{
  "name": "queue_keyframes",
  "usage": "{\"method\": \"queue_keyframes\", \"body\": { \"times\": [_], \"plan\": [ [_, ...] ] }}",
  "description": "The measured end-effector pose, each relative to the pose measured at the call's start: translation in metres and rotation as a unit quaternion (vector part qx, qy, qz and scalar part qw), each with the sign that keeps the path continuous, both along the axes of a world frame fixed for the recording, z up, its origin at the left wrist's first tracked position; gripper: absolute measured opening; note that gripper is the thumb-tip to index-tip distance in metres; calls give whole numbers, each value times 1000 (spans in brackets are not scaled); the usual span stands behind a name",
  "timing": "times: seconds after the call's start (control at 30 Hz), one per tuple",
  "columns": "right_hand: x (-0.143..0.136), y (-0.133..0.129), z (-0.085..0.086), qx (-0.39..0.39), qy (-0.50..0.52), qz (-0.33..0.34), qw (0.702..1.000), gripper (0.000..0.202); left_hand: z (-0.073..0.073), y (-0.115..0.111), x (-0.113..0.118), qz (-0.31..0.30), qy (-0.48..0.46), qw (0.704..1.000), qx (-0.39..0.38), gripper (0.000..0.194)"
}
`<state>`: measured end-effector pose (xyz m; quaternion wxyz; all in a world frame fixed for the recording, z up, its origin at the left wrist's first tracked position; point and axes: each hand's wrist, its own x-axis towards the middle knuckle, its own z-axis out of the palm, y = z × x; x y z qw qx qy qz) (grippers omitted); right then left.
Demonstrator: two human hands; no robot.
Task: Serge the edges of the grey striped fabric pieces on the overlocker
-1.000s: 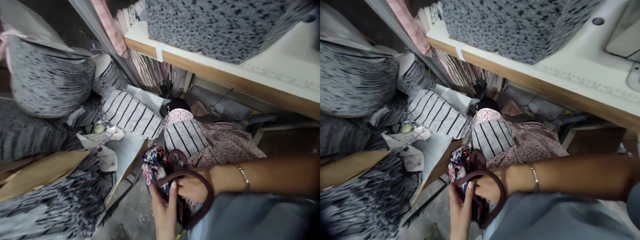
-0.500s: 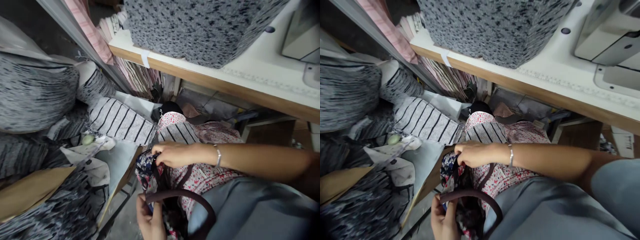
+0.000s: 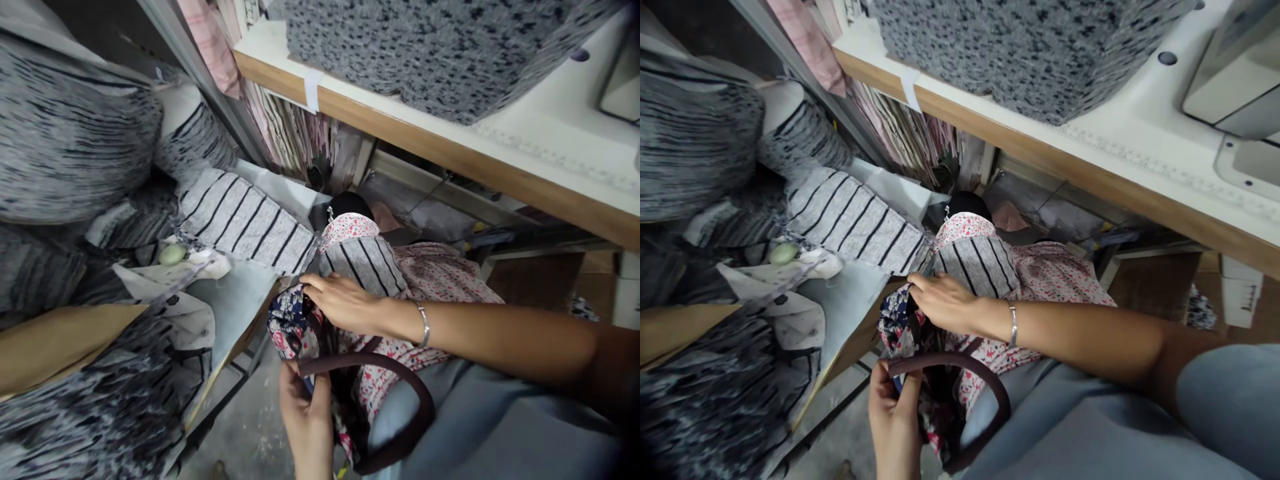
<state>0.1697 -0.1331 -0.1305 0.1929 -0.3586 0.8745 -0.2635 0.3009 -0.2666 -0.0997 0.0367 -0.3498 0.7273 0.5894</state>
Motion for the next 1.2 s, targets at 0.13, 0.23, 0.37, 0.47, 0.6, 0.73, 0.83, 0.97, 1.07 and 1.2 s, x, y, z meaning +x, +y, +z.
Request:
{"method": "queue_keyframes", "body": {
  "times": [0.13,0.23,0.37,0.47,0.6,0.73,0.83,0.97,1.07,1.2],
  "plan": [
    [1,-1,-7,-7,-51,13,999,44,0,1,1,-5,1,1000,6,27],
    [-2,-4,-14,-18,-93,-10,995,34,-2,0,3,-6,-1,1000,14,28],
    [-13,-9,-24,-45,-127,-7,991,24,-2,-4,7,-4,-8,1000,27,31],
    [-15,-7,-27,-58,-137,17,989,21,0,-4,11,14,-9,999,31,30],
    [-7,-4,-22,-63,-122,36,990,35,1,-6,11,48,-11,998,42,32],
    [0,-4,-4,-99,-100,42,989,38,-1,-24,-3,152,23,987,43,32],
    [-2,0,12,-158,-71,18,985,31,-1,-40,-15,262,50,962,63,31],
    [0,14,26,-157,-119,-24,980,23,9,-47,-16,345,47,932,103,25],
    [14,26,35,-148,-227,76,959,20,17,-47,-11,382,67,918,85,23],
    [42,28,42,-170,-312,262,898,28,18,-53,-9,385,101,916,55,23]
  ]
}}
